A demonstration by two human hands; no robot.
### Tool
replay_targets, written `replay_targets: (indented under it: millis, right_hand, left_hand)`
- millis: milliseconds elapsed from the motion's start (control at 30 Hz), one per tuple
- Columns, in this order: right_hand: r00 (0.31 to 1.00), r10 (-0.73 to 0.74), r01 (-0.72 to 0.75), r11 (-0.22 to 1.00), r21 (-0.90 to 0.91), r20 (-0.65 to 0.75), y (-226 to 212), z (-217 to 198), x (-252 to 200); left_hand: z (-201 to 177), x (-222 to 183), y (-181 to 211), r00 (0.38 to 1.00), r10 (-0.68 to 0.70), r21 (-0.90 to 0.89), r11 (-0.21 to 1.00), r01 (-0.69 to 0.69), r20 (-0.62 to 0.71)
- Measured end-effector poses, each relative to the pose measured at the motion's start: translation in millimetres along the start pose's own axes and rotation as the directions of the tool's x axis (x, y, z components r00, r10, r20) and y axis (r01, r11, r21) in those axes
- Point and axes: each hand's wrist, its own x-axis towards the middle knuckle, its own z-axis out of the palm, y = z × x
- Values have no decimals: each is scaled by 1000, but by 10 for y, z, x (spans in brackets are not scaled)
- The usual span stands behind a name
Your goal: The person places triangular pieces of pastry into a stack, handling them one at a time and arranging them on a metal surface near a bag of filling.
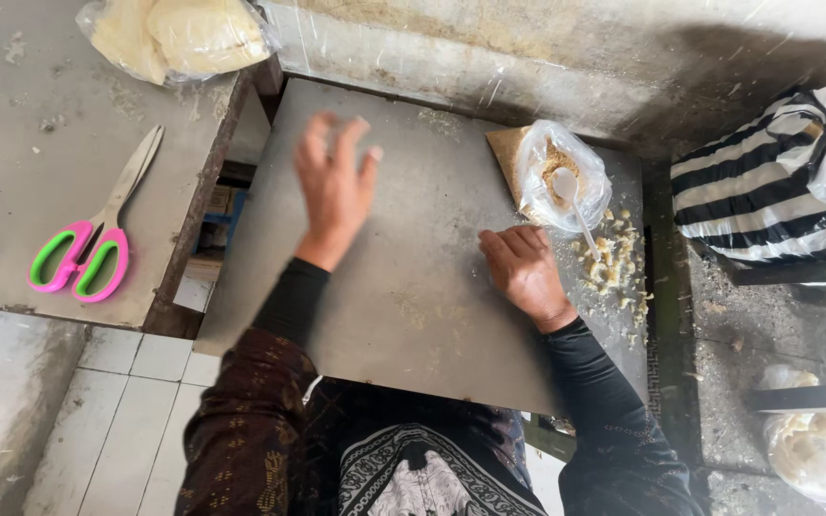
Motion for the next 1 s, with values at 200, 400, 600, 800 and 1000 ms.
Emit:
replay_targets:
  millis: [200, 400, 600, 800, 1000]
  right_hand:
    - [997, -69, 68, 996, 49, 19, -80, -24, 25]
    - [999, -35, 37, 998, 57, -32, 6, -27, -13]
    - [999, -34, 35, 998, 48, -25, 19, -14, -29]
    - [999, -25, 27, 998, 56, -25, 30, -11, -23]
    - [999, -33, 34, 998, 50, -15, 40, 15, -20]
  left_hand:
    - [-93, 454, -1552, 963, -83, 258, 954, 151, -256]
    - [-274, 927, -2524, 842, -502, 290, 790, 540, -199]
    - [-175, 991, -2824, 803, -580, 55, 805, 591, -141]
    - [-289, 1081, -2997, 793, -598, -534, 712, 457, -119]
    - [-354, 1137, -2861, 761, -646, -649, 557, 519, 55]
